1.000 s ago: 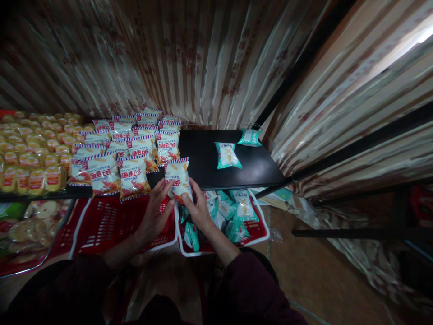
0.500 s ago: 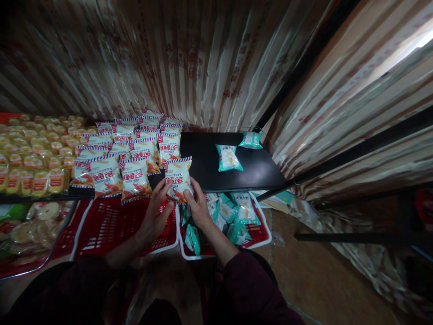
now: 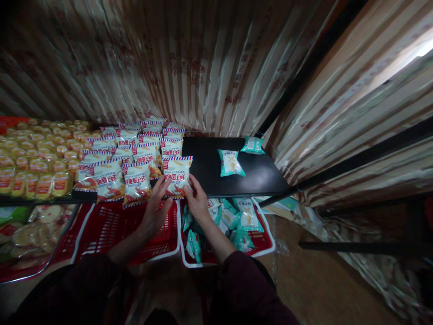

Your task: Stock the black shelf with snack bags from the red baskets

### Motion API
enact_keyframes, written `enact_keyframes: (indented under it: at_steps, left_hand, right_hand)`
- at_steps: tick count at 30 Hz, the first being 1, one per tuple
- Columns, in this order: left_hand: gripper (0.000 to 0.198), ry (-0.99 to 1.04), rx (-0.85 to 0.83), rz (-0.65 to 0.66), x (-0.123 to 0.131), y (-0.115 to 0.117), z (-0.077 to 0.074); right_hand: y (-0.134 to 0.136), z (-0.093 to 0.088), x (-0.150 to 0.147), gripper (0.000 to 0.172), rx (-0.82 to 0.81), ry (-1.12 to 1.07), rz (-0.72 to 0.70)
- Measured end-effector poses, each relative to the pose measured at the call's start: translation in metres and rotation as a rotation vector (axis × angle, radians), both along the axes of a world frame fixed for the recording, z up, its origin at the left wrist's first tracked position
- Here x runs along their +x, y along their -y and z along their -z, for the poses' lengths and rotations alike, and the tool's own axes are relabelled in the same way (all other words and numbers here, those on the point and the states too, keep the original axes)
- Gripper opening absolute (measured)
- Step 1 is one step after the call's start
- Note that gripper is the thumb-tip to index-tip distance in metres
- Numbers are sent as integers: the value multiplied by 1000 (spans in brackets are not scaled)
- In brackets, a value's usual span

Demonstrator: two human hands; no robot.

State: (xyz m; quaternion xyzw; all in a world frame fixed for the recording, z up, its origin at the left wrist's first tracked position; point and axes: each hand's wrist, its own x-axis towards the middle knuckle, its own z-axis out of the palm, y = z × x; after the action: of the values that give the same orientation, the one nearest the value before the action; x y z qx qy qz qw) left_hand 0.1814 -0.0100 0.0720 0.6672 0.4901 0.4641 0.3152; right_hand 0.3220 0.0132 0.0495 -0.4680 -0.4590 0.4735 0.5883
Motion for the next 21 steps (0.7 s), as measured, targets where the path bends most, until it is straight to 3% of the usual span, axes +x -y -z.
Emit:
enact_keyframes:
  at_steps: [10, 21]
  left_hand:
    - [51, -31, -21, -20, 3, -26, 0]
    - [53, -45, -61, -21, 0, -44, 2]
  right_hand:
    - [-26, 8, -7, 60, 54, 176, 47]
    - [-39, 2, -10, 55, 85, 426, 82]
